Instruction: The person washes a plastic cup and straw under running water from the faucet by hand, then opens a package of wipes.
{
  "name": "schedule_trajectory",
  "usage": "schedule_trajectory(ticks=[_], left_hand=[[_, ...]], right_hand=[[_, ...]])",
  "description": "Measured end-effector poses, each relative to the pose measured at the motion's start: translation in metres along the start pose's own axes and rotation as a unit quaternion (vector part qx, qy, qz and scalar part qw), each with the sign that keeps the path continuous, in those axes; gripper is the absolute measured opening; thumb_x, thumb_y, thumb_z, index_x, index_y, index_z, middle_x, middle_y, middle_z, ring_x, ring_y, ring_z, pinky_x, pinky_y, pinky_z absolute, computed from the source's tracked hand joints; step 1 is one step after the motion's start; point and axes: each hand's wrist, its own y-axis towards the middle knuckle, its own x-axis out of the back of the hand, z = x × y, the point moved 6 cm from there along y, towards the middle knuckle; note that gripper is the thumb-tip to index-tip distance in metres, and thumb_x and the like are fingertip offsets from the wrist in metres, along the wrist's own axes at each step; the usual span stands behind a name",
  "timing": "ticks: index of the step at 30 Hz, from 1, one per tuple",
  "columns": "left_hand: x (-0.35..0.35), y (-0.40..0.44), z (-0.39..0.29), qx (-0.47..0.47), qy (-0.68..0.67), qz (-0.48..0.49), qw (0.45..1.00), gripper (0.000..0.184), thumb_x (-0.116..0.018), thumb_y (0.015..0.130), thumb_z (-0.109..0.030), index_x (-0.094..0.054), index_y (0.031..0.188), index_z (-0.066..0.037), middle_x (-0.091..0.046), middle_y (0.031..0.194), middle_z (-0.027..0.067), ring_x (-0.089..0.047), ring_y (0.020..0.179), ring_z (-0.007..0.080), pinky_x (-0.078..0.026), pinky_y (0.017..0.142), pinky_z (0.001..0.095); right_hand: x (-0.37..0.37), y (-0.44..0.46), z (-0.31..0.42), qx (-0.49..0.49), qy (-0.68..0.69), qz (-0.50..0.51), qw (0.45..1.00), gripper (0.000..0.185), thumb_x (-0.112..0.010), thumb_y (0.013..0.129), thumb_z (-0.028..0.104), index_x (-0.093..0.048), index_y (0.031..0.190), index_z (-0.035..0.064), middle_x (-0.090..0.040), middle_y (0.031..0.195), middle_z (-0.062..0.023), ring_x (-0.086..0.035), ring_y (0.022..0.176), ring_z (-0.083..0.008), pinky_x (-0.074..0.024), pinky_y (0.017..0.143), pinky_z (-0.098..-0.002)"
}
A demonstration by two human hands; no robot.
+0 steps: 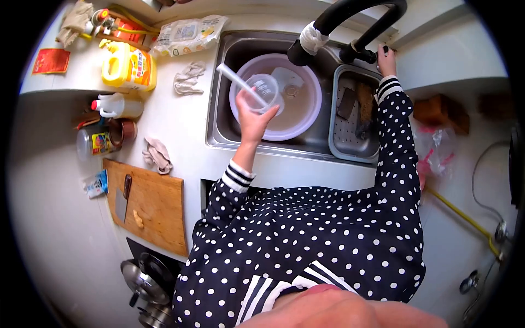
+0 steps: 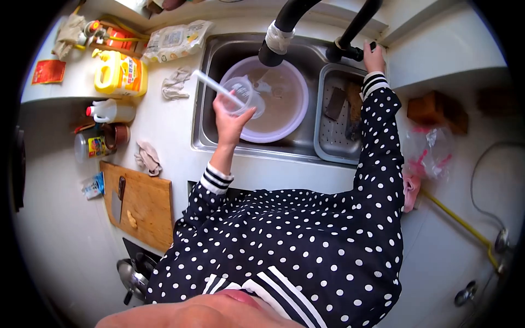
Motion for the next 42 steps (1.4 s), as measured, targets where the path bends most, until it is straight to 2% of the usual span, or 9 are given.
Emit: schedule_trajectory(ticks=[2,5,8,13,19,23,27,33,42], left_hand=[[-0.019,0.011,0.012,0.012,0.022,0.003,1.000,0.086,-0.080,0.058,-0.012,-0.027,0.125,-0.004,-0.040,0.125,0.0144,-0.041,0.116,0.0252,-0.042,0.091,0.0354],[-0.039,0.022,0.026,-0.015,0.024,-0.015,1.000,0.086,-0.080,0.058,-0.011,-0.027,0.126,-0.006,-0.041,0.125,0.0137,-0.041,0.117,0.0265,-0.039,0.092,0.0369],[-0.054,0.027,0.023,0.017,0.028,-0.012,0.999,0.088,-0.081,0.058,-0.007,-0.025,0.126,-0.006,-0.038,0.126,0.0131,-0.037,0.120,0.0271,-0.037,0.095,0.0369],[-0.066,0.035,0.025,-0.005,0.034,-0.023,0.999,0.087,-0.080,0.059,-0.008,-0.025,0.126,-0.006,-0.039,0.125,0.0127,-0.038,0.119,0.0262,-0.038,0.094,0.0366],[-0.067,0.041,0.023,-0.041,0.059,-0.038,0.997,0.086,-0.079,0.056,-0.011,-0.028,0.124,-0.004,-0.043,0.122,0.0133,-0.045,0.111,0.0265,-0.040,0.092,0.0362],[-0.071,0.041,0.013,-0.017,0.043,-0.035,0.998,0.085,-0.079,0.056,-0.010,-0.028,0.124,-0.004,-0.043,0.119,0.0126,-0.046,0.109,0.0249,-0.040,0.092,0.0347],[-0.072,0.043,0.013,-0.017,0.052,-0.031,0.998,0.084,-0.079,0.056,-0.010,-0.029,0.123,-0.004,-0.044,0.119,0.0122,-0.046,0.109,0.0241,-0.039,0.092,0.0343],[-0.073,0.048,0.021,-0.041,0.069,-0.021,0.997,0.084,-0.079,0.057,-0.011,-0.029,0.124,-0.006,-0.044,0.120,0.0124,-0.043,0.112,0.0250,-0.039,0.092,0.0350],[-0.075,0.050,0.018,-0.024,0.073,-0.022,0.997,0.086,-0.079,0.056,-0.011,-0.028,0.125,-0.006,-0.042,0.125,0.0150,-0.041,0.117,0.0295,-0.039,0.092,0.0387]], right_hand=[[0.006,-0.017,0.030,-0.162,0.152,-0.022,0.975,0.056,-0.051,0.082,0.048,-0.054,0.104,-0.0030,-0.060,0.091,-0.0200,-0.060,0.083,-0.0315,-0.0533,0.063,-0.0364],[0.001,-0.010,0.016,-0.213,0.240,0.035,0.947,0.042,-0.050,0.086,0.037,-0.058,0.094,-0.0034,-0.057,0.088,-0.0165,-0.060,0.074,-0.0248,-0.0540,0.052,-0.0283],[-0.006,0.003,0.000,-0.199,0.253,0.098,0.942,0.034,-0.045,0.090,0.031,-0.058,0.090,-0.0008,-0.057,0.082,-0.0117,-0.060,0.068,-0.0226,-0.0549,0.055,-0.0315],[-0.002,-0.003,0.006,-0.195,0.272,0.145,0.931,0.030,-0.042,0.091,0.023,-0.056,0.097,-0.0022,-0.055,0.091,-0.0144,-0.061,0.070,-0.0233,-0.0559,0.058,-0.0292],[0.002,-0.010,0.013,-0.140,0.239,0.112,0.954,0.026,-0.046,0.088,0.020,-0.061,0.090,-0.0016,-0.055,0.082,-0.0112,-0.057,0.066,-0.0187,-0.0544,0.053,-0.0277],[0.005,-0.033,0.015,-0.095,0.307,0.036,0.946,0.022,-0.048,0.087,0.017,-0.061,0.089,0.0002,-0.055,0.083,-0.0096,-0.057,0.066,-0.0163,-0.0535,0.054,-0.0269],[0.001,-0.048,0.013,-0.087,0.415,0.003,0.905,0.021,-0.047,0.088,0.017,-0.060,0.092,0.0008,-0.055,0.085,-0.0088,-0.057,0.068,-0.0161,-0.0537,0.056,-0.0277],[0.004,-0.020,0.011,-0.119,0.232,0.052,0.964,0.022,-0.049,0.085,0.016,-0.062,0.087,-0.0010,-0.058,0.083,-0.0120,-0.059,0.066,-0.0196,-0.0523,0.050,-0.0284],[-0.008,0.030,0.014,-0.203,0.040,0.152,0.966,0.018,-0.048,0.078,0.011,-0.063,0.079,0.0013,-0.059,0.068,-0.0124,-0.058,0.049,-0.0230,-0.0466,0.041,-0.0292]])
